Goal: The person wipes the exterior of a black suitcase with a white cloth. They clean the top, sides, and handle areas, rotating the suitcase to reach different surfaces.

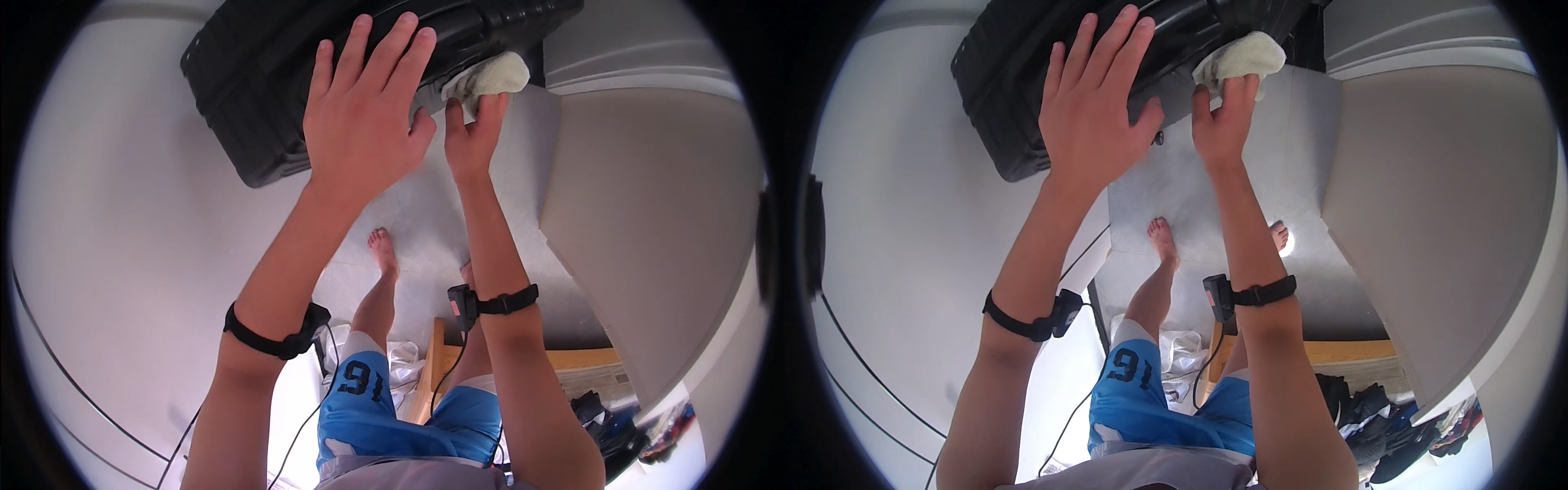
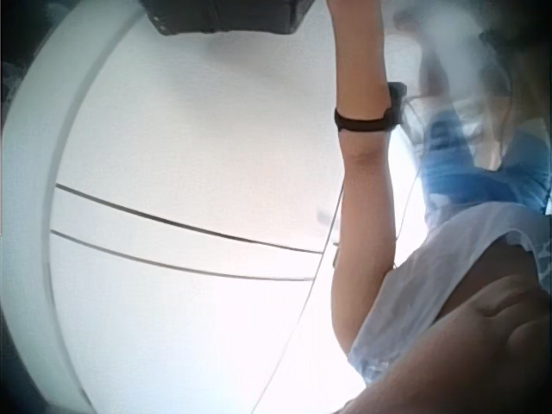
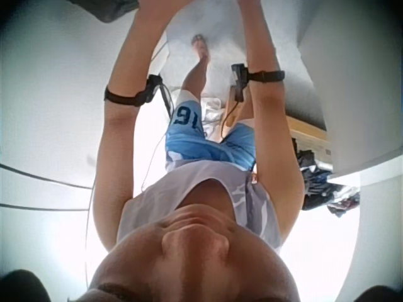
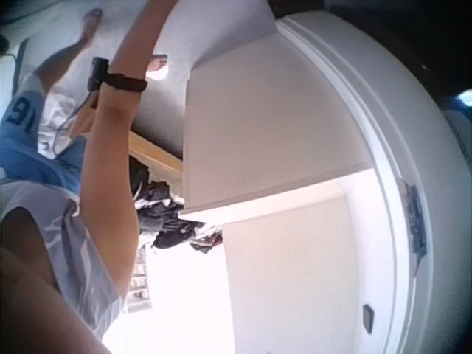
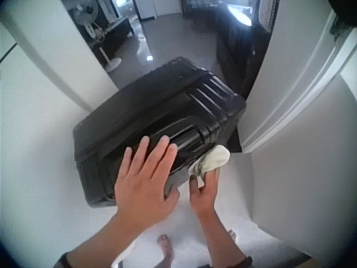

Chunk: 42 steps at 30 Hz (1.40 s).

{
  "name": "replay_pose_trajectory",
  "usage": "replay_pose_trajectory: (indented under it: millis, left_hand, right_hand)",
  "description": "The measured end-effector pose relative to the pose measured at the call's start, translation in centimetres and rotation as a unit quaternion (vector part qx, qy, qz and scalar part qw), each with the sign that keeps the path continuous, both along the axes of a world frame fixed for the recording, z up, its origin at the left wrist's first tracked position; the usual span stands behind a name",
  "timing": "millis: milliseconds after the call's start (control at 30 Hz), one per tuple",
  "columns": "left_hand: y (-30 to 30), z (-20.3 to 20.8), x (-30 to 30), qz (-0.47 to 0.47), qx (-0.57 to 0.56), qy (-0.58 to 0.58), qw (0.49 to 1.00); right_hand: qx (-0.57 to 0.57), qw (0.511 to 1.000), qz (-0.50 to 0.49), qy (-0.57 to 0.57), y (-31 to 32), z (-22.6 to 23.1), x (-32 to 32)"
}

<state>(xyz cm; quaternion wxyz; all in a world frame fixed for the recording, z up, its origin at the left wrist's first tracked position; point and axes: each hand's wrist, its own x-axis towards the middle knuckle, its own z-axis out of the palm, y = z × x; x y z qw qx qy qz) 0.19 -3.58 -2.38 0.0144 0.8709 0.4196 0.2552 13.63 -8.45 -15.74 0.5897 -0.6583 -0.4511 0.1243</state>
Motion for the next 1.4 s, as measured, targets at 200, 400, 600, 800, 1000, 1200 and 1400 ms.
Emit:
replay_pose_trajectory:
  millis: [200,400,600,800,1000,1200,1400]
  left_hand:
    - [3.1,0.7,-0.3,-0.03,0.018,0.041,0.999]
    - [2.7,0.7,-5.2,-0.032,0.018,0.065,0.997]
    - [4.4,1.2,-7.1,-0.046,0.103,0.02,0.993]
    - [7.1,5.7,-5.4,-0.082,0.184,-0.022,0.979]
    - [4.3,12.0,-3.7,-0.059,0.228,-0.12,0.965]
    - [3.6,15.5,-3.0,-0.128,0.204,-0.093,0.966]
    - [4.0,15.3,-0.6,-0.05,0.216,-0.161,0.962]
  right_hand:
    - [0.026,0.984,-0.033,-0.171,1.6,2.7,1.7]
    - [0.084,0.994,0.03,-0.056,0.7,5.0,3.1]
    - [0.249,0.947,0.066,-0.192,4.1,8.4,6.2]
    - [0.36,0.862,0.093,-0.345,6.8,12.9,3.3]
    - [0.362,0.839,-0.03,-0.405,6.4,17.0,-0.4]
    - [0.369,0.834,-0.049,-0.408,5.0,17.1,-0.9]
    - [0.321,0.834,0.038,-0.448,5.1,18.4,-3.2]
